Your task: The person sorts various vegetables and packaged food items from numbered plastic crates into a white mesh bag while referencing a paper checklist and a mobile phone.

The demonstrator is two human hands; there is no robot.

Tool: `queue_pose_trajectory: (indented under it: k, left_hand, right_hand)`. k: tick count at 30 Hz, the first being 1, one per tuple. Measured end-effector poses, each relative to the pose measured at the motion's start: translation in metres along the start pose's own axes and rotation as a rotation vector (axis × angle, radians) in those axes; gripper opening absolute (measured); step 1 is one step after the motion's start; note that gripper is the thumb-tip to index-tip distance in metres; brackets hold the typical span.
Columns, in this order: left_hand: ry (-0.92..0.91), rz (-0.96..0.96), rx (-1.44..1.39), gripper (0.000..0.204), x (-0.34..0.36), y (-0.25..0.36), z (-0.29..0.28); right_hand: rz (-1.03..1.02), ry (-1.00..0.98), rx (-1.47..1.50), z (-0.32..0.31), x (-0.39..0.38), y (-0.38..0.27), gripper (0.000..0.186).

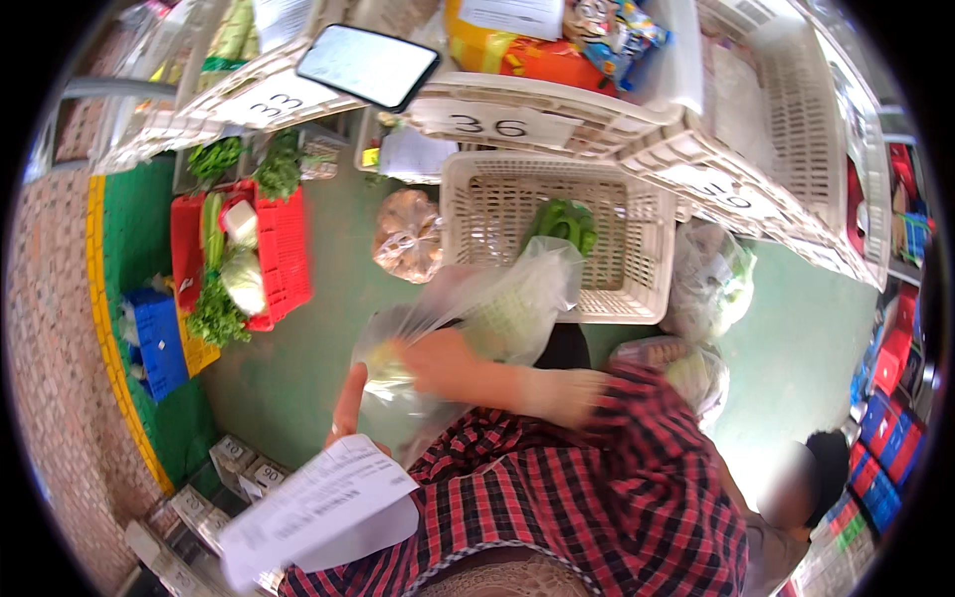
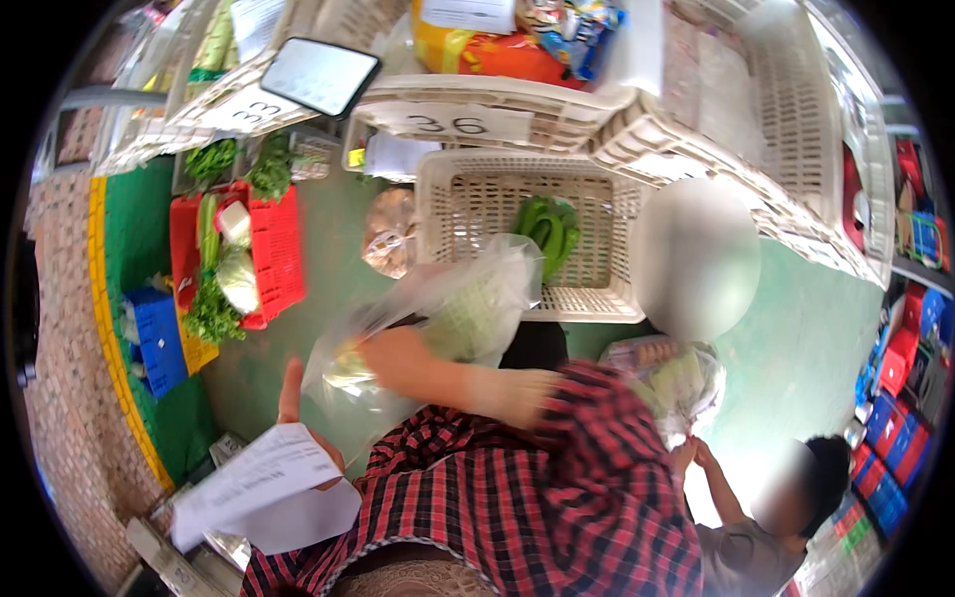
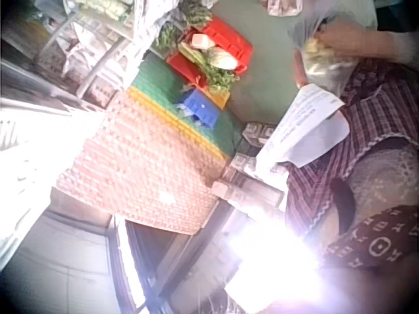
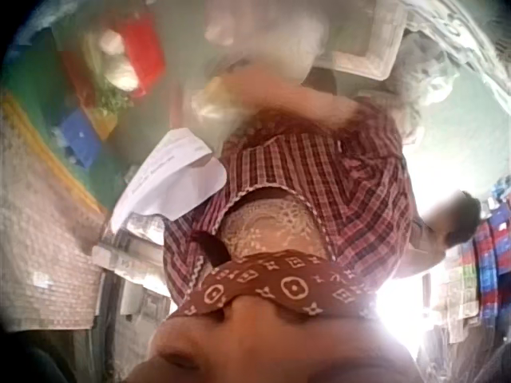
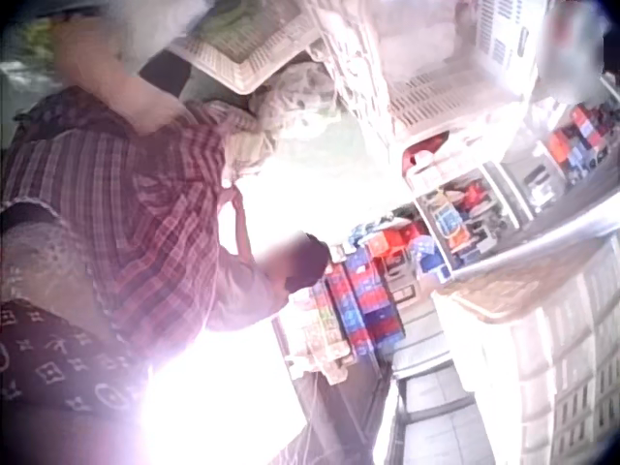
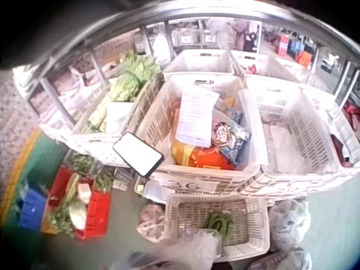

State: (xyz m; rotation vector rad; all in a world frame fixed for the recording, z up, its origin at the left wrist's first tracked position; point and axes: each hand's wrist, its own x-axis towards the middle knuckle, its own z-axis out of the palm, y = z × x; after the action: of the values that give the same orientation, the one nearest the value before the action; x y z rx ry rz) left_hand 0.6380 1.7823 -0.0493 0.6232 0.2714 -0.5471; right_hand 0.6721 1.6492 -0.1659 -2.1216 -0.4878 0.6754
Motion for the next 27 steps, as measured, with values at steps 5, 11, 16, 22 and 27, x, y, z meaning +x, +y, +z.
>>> queue_pose_trajectory:
  k: [5, 11, 16, 22, 27]
  left_hand:
    - [0.069, -0.262, 0.094, 0.068, 0.001, 0.045, -0.039]
    - [0.243, -0.247, 0.116, 0.061, 0.026, 0.052, -0.027]
    - [0.287, -0.387, 0.101, 0.058, 0.064, 0.031, -0.034]
    - [0.277, -0.498, 0.447, 0.056, 0.080, -0.001, 0.022]
    - [-0.159, -0.690, 0.743, 0.057, 0.117, -0.070, 0.113]
  right_hand:
    - [-0.340, 0.252, 0.641, -0.025, -0.007, -0.001, 0.035]
    - [0.852, 1.158, 0.840, 0.021, -0.028, 0.347, 0.084]
    - [1.554, 0.912, 0.629, 0.117, -0.064, 0.523, 0.132]
    - [0.943, 1.050, 1.163, 0.076, -0.021, 0.400, 0.070]
    - [0.666, 1.048, 1.339, -0.015, -0.170, 0.272, 0.060]
